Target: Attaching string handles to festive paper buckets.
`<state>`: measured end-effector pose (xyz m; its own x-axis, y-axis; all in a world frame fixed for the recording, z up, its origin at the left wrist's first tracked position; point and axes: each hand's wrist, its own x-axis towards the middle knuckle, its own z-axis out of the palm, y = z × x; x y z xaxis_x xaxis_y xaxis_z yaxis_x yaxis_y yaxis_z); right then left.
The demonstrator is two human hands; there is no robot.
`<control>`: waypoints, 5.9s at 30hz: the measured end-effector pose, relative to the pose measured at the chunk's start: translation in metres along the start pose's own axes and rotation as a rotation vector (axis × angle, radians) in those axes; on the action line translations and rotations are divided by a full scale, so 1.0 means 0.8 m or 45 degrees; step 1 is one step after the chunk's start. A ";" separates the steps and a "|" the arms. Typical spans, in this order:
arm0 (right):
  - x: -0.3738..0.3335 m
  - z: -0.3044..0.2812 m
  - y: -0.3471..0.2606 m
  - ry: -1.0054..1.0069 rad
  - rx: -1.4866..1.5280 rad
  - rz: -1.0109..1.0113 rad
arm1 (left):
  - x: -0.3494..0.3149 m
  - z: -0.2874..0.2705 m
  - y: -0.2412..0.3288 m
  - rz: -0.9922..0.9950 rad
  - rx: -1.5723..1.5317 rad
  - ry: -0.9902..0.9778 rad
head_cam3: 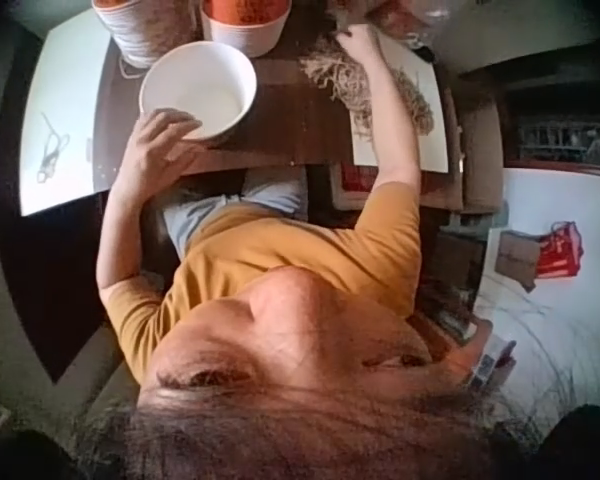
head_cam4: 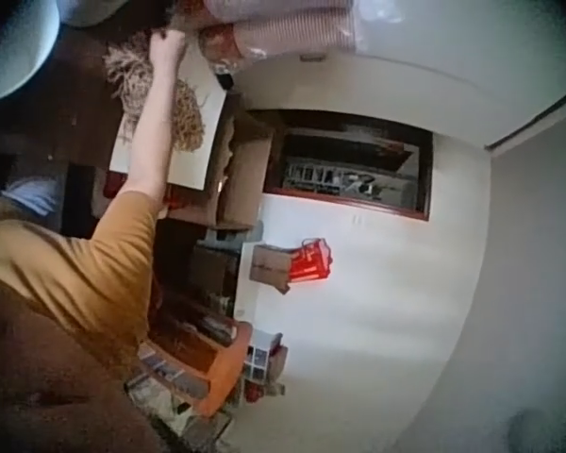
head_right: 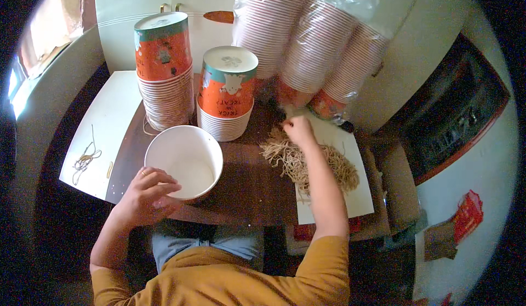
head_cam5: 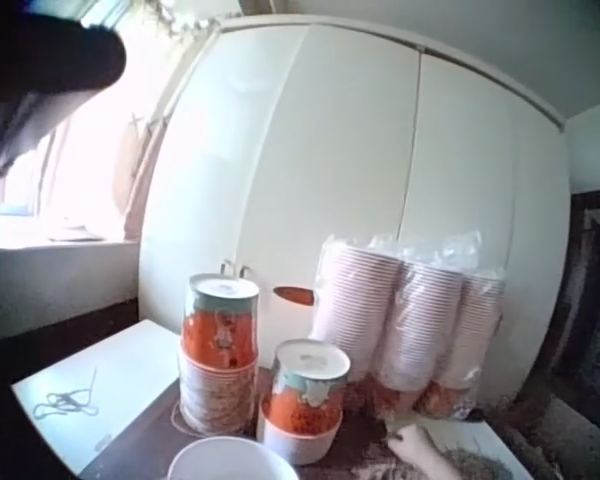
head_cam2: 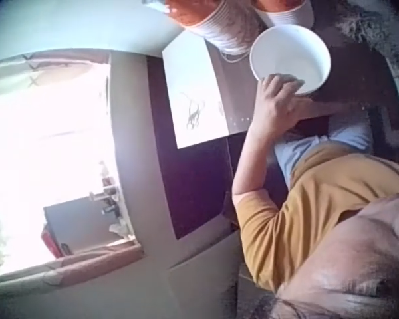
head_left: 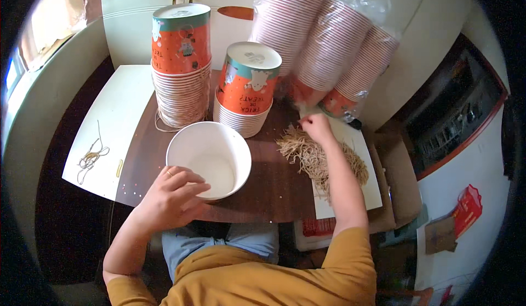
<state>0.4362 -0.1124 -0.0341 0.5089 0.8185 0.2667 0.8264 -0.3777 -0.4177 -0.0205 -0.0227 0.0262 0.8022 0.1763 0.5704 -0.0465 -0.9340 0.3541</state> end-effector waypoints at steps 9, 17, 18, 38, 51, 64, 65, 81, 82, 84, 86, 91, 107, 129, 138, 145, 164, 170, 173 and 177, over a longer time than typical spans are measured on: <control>0.038 -0.101 -0.070 -0.061 0.851 -0.013 | 0.024 -0.020 -0.021 -0.123 -0.299 0.154; 0.005 -0.126 -0.207 -0.394 1.161 -0.165 | 0.099 -0.011 -0.025 -0.220 -0.437 0.409; -0.007 -0.119 -0.227 -0.410 1.119 -0.187 | 0.110 -0.011 -0.020 -0.192 -0.423 0.423; -0.113 -0.046 -0.332 -0.494 1.106 -0.354 | 0.057 -0.016 -0.008 -0.175 -0.280 0.400; -0.103 -0.059 -0.357 0.197 0.658 -1.192 | 0.063 -0.070 0.006 -0.327 -0.670 0.344; -0.098 -0.041 -0.329 -0.272 0.691 -1.097 | 0.034 -0.041 0.004 -0.357 -0.488 0.202; -0.094 -0.049 -0.323 -0.435 0.650 -0.910 | 0.024 -0.036 0.008 -0.407 -0.415 0.301; -0.107 -0.038 -0.304 -0.093 0.102 -0.827 | -0.036 0.015 -0.035 -1.091 -0.777 0.532; -0.117 -0.044 -0.313 -0.003 0.005 -0.865 | -0.038 0.017 -0.035 -1.101 -0.771 0.530; -0.126 -0.045 -0.320 0.063 -0.038 -0.863 | -0.037 0.025 -0.035 -1.084 -0.983 0.653; -0.130 -0.045 -0.325 0.125 -0.139 -0.875 | -0.043 0.028 -0.030 -1.145 -0.977 0.628; -0.125 -0.034 -0.321 0.073 0.025 -0.759 | -0.047 0.028 -0.015 -1.006 -0.661 0.589; -0.091 -0.028 -0.330 -0.426 0.650 -0.731 | -0.067 0.030 0.025 -1.184 -1.207 0.658; -0.076 0.053 -0.377 -1.113 0.722 -0.335 | -0.069 0.024 -0.008 -1.152 -0.730 0.615; -0.077 0.064 -0.379 -1.093 0.751 -0.302 | -0.062 0.025 -0.011 -1.054 -0.603 0.617; -0.081 0.066 -0.384 -1.101 0.782 -0.329 | -0.059 0.023 -0.014 -0.983 -0.233 0.546; -0.103 -0.022 -0.363 -1.226 0.508 -0.692 | -0.079 0.008 -0.015 -1.109 -0.863 0.712; -0.149 -0.034 -0.357 -0.701 0.099 -0.842 | -0.082 -0.001 -0.014 -0.948 -1.572 0.842; -0.151 -0.018 -0.348 -0.369 0.003 -0.981 | -0.075 0.002 -0.007 -0.932 -1.652 0.705; -0.155 -0.011 -0.341 -0.110 -0.105 -1.050 | -0.065 0.008 0.001 -0.841 -1.393 0.569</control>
<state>0.1501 -0.1147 0.0543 -0.2852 0.8753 0.3905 0.9425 0.3301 -0.0517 -0.0583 -0.0348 -0.0075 0.6078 0.7730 0.1820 -0.3446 0.0503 0.9374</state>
